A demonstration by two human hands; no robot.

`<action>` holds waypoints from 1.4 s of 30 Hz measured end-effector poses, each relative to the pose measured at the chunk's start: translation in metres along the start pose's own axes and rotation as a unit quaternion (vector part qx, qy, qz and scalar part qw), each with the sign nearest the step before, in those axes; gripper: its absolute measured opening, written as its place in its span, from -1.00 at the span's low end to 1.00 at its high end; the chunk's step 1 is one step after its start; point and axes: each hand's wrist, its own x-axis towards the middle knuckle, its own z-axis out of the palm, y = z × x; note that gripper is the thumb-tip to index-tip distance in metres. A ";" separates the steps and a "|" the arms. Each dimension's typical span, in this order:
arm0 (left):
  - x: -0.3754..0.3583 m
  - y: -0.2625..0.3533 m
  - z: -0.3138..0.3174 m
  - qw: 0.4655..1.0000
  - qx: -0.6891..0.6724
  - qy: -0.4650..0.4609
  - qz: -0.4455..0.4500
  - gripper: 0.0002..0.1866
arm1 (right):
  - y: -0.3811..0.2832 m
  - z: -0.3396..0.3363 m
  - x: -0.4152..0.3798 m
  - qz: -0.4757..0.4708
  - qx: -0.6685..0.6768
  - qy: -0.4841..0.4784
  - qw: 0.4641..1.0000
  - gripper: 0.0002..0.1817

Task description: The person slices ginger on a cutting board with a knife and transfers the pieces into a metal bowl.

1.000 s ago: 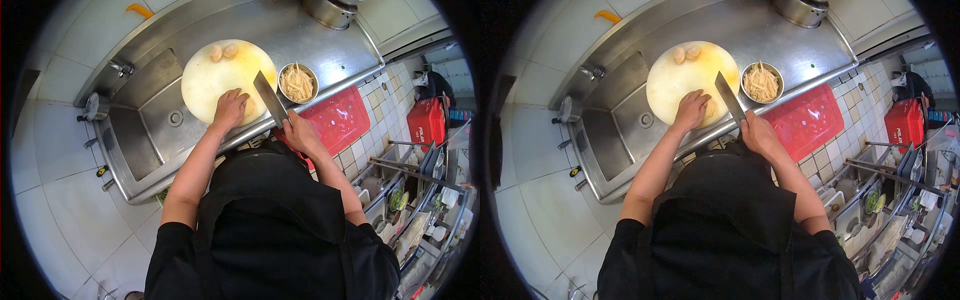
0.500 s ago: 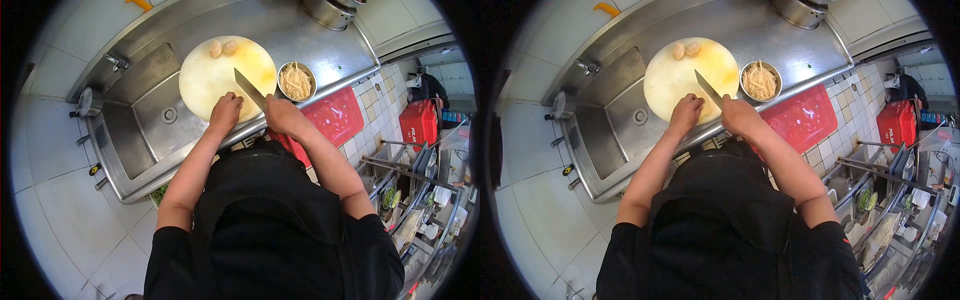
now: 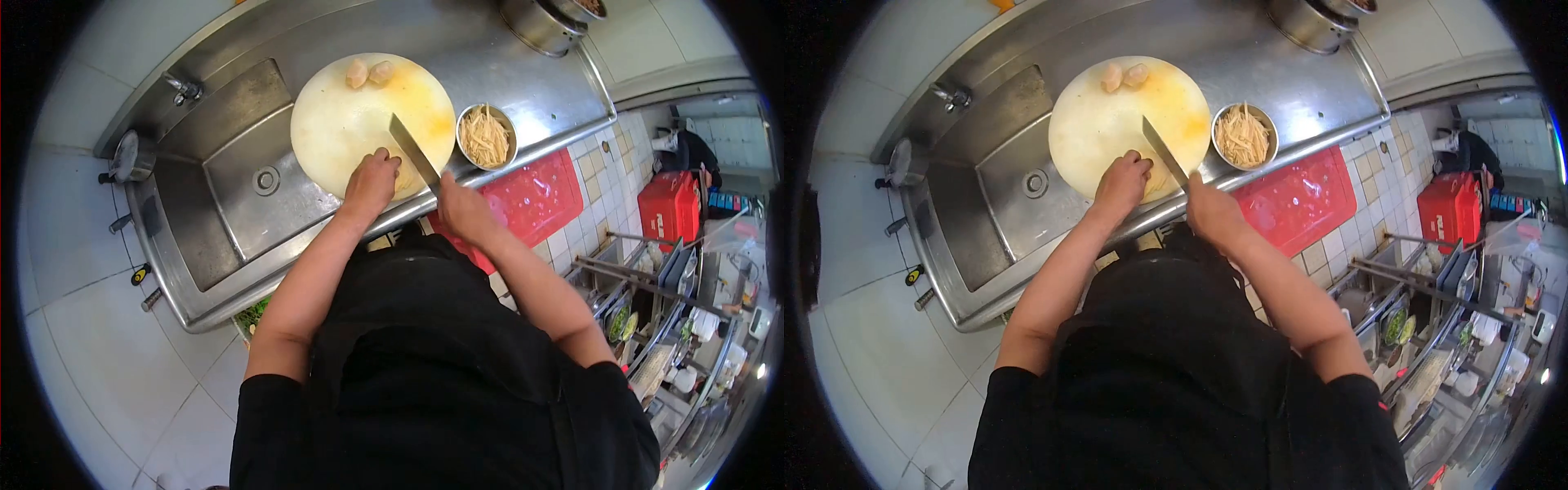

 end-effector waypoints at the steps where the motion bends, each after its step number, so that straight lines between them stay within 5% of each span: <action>1: 0.000 0.001 0.000 1.000 -0.007 -0.001 0.012 -0.81 | -0.003 -0.007 0.008 -0.027 0.005 0.022 0.999 -0.78; 4: 0.000 0.001 -0.003 1.000 -0.016 -0.001 0.013 -0.81 | -0.022 -0.045 0.026 0.006 -0.013 -0.065 0.998 -0.76; 12: 0.004 -0.003 -0.002 1.000 -0.011 -0.002 0.005 -0.81 | 0.005 0.023 0.003 -0.007 0.012 0.032 0.999 -0.77; 16: -0.001 -0.002 -0.006 0.999 -0.039 -0.015 0.007 -0.81 | -0.033 -0.040 0.028 0.028 -0.009 -0.071 0.997 -0.76; 22: -0.001 -0.003 -0.002 0.999 -0.037 -0.010 -0.005 -0.78 | -0.024 0.000 -0.002 0.084 0.018 -0.062 0.994 -0.78; 27: 0.003 -0.005 -0.005 1.000 -0.028 -0.011 0.008 -0.78 | -0.030 -0.030 0.031 0.009 -0.001 -0.037 0.999 -0.77; 34: 0.002 -0.008 0.000 0.999 -0.040 0.000 0.000 -0.78 | -0.019 0.009 0.006 0.057 -0.021 -0.054 0.997 -0.74; 36: -0.006 -0.010 0.004 0.999 -0.040 -0.011 0.008 -0.77 | -0.019 -0.001 0.020 0.010 0.025 0.007 1.000 -0.74; 42: 0.001 -0.012 0.001 0.998 -0.070 0.006 0.002 -0.79 | -0.030 -0.014 0.008 0.027 0.002 -0.047 0.999 -0.78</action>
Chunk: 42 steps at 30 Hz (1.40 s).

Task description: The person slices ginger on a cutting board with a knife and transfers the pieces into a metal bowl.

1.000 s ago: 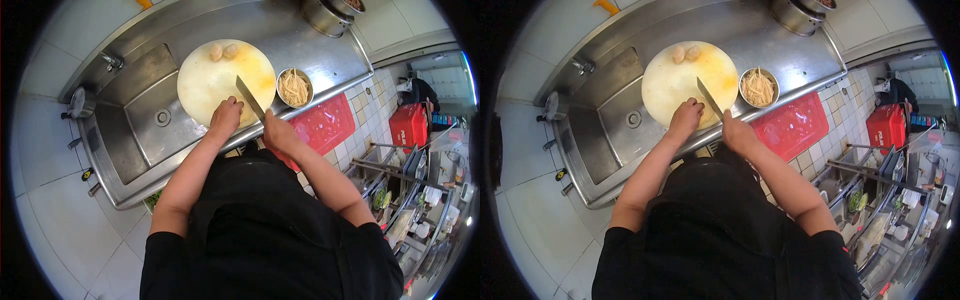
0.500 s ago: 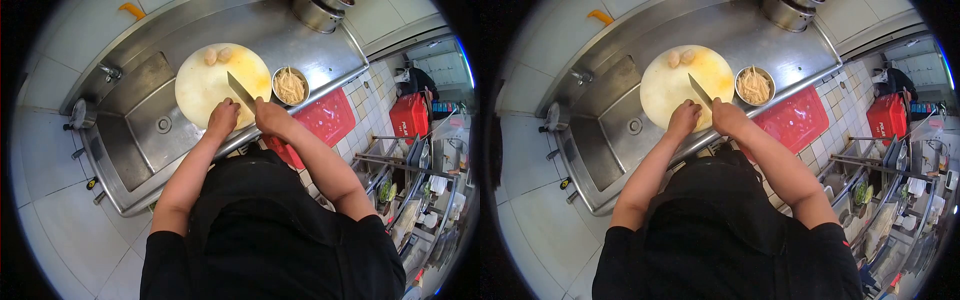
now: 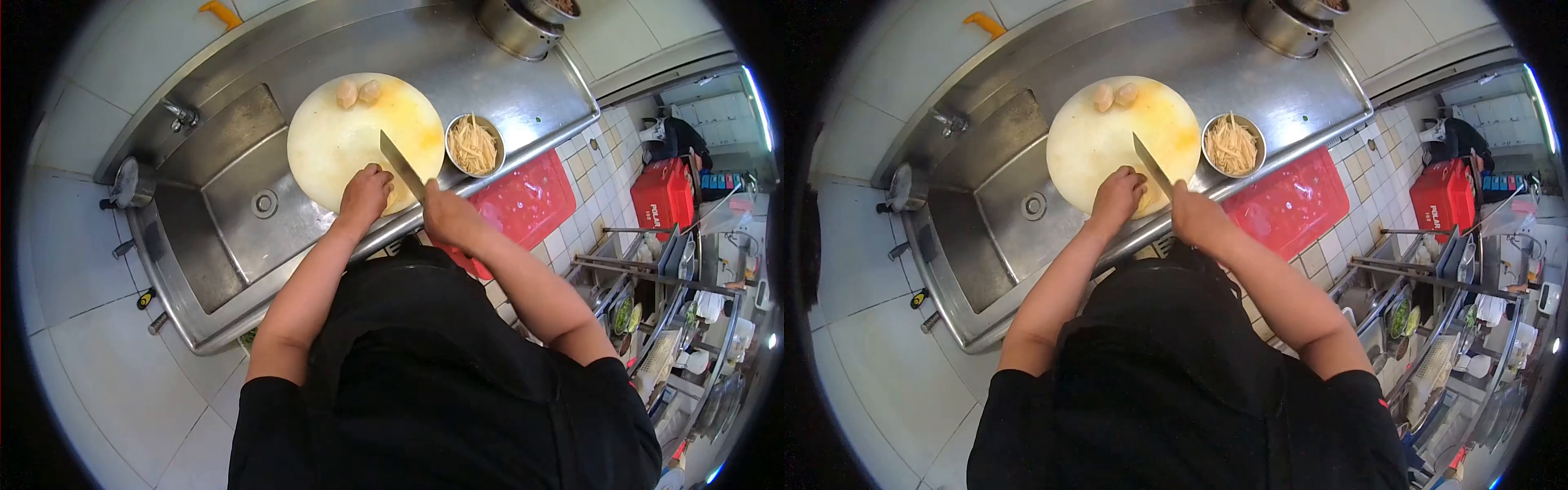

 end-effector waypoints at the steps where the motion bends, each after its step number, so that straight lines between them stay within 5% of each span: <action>1: 0.000 -0.001 0.002 1.000 -0.004 0.004 -0.003 -0.79 | 0.002 0.010 -0.003 0.032 0.008 -0.002 0.999 -0.78; 6: -0.001 -0.001 0.004 1.000 0.011 0.025 0.015 -0.79 | 0.005 0.000 0.025 -0.026 0.009 0.046 0.999 -0.77; 14: -0.005 -0.006 0.007 0.999 -0.030 0.024 0.001 -0.77 | 0.000 0.016 0.001 0.061 0.004 -0.023 0.998 -0.75; 19: -0.005 -0.010 0.010 0.998 -0.019 0.053 0.026 -0.75 | -0.015 -0.023 0.027 0.011 -0.007 -0.017 1.000 -0.74; 26: -0.004 -0.010 0.012 0.995 -0.035 0.084 0.031 -0.77 | -0.001 0.021 0.005 0.057 0.011 -0.007 0.998 -0.78; 28: -0.011 -0.009 0.014 0.996 -0.031 0.074 0.039 -0.78 | -0.002 0.010 0.018 -0.013 0.023 0.041 0.999 -0.78; 37: -0.007 -0.004 0.006 0.997 -0.031 0.061 0.019 -0.83 | -0.010 0.015 -0.001 0.067 0.015 -0.021 0.997 -0.78; 42: -0.004 -0.009 0.005 0.997 -0.031 0.059 0.026 -0.85 | -0.012 -0.005 0.023 0.000 0.018 0.011 1.000 -0.78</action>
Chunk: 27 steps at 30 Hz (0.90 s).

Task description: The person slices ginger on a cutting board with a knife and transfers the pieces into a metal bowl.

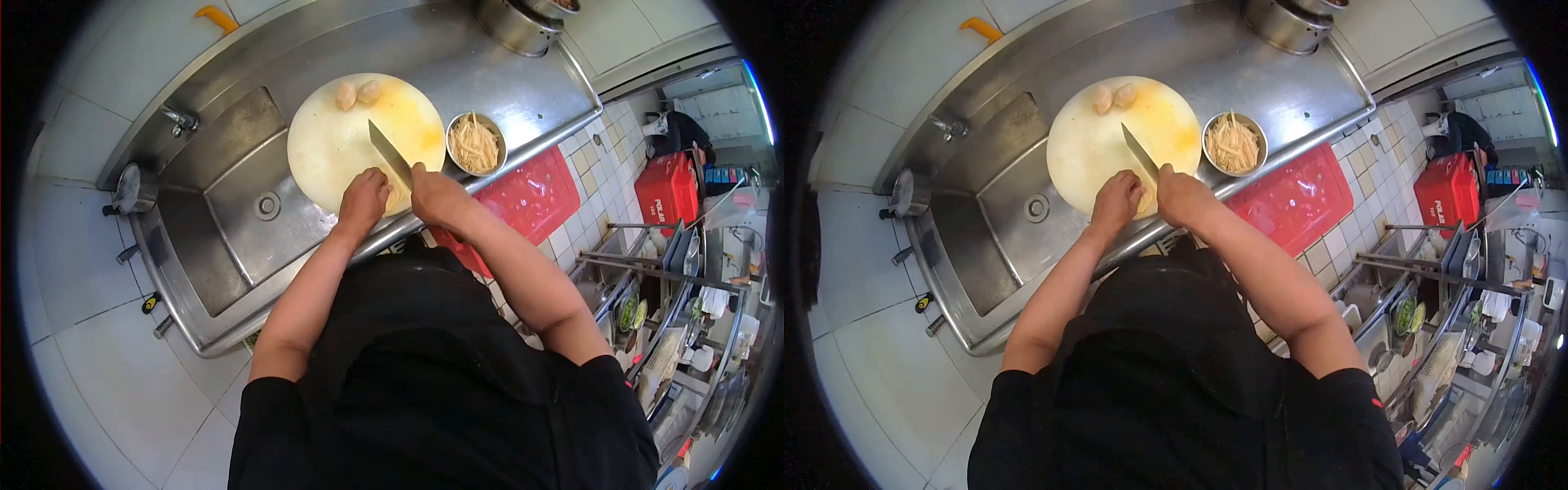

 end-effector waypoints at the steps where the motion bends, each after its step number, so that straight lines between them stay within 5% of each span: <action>1: -0.003 -0.001 0.000 1.000 -0.015 -0.001 0.006 -0.87 | -0.002 -0.002 -0.008 0.005 -0.003 -0.010 1.000 -0.78; 5: -0.006 -0.004 0.000 1.000 -0.026 0.008 0.007 -0.89 | 0.009 0.028 -0.026 0.060 0.010 -0.020 0.998 -0.78; 12: -0.004 -0.008 -0.003 0.999 -0.023 -0.002 0.035 -0.86 | 0.003 0.002 -0.007 -0.016 -0.008 0.000 1.000 -0.78; 27: -0.004 -0.013 -0.008 0.998 -0.046 -0.009 0.046 -0.85 | 0.002 0.019 -0.035 0.032 0.001 -0.027 0.999 -0.75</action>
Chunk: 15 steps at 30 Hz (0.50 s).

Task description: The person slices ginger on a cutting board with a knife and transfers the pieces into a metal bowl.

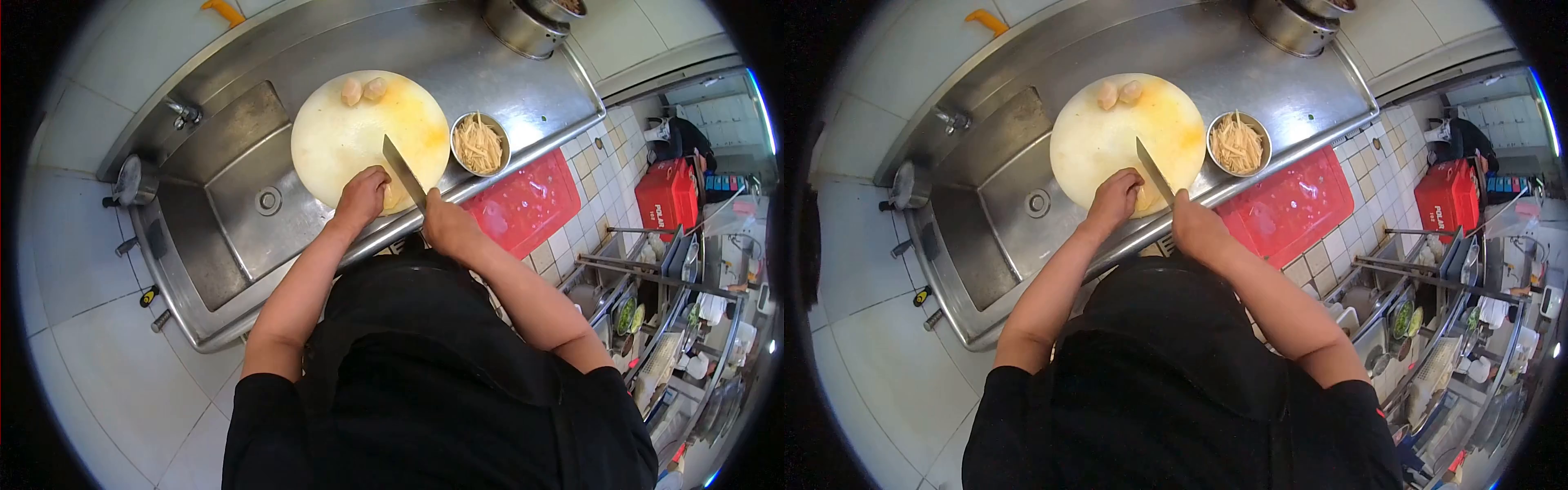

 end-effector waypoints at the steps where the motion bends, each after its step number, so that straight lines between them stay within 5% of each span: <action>1: -0.001 0.000 0.000 1.000 0.000 -0.002 0.002 -0.85 | 0.000 0.004 -0.002 0.036 0.011 -0.002 0.999 -0.75; 3: 0.003 0.000 -0.001 1.000 0.001 -0.005 0.009 -0.85 | 0.000 0.007 0.009 0.044 0.001 0.006 0.999 -0.76; 5: 0.002 -0.002 0.001 1.000 0.001 -0.014 0.006 -0.85 | 0.007 0.009 0.033 -0.052 0.034 0.076 0.995 -0.80; 10: 0.000 -0.007 0.003 1.000 0.005 -0.002 0.020 -0.87 | -0.016 -0.037 0.011 -0.010 -0.013 -0.031 0.999 -0.75; 15: 0.005 -0.004 -0.001 1.000 0.002 -0.017 -0.004 -0.88 | -0.001 0.005 0.011 0.039 -0.008 0.002 0.999 -0.75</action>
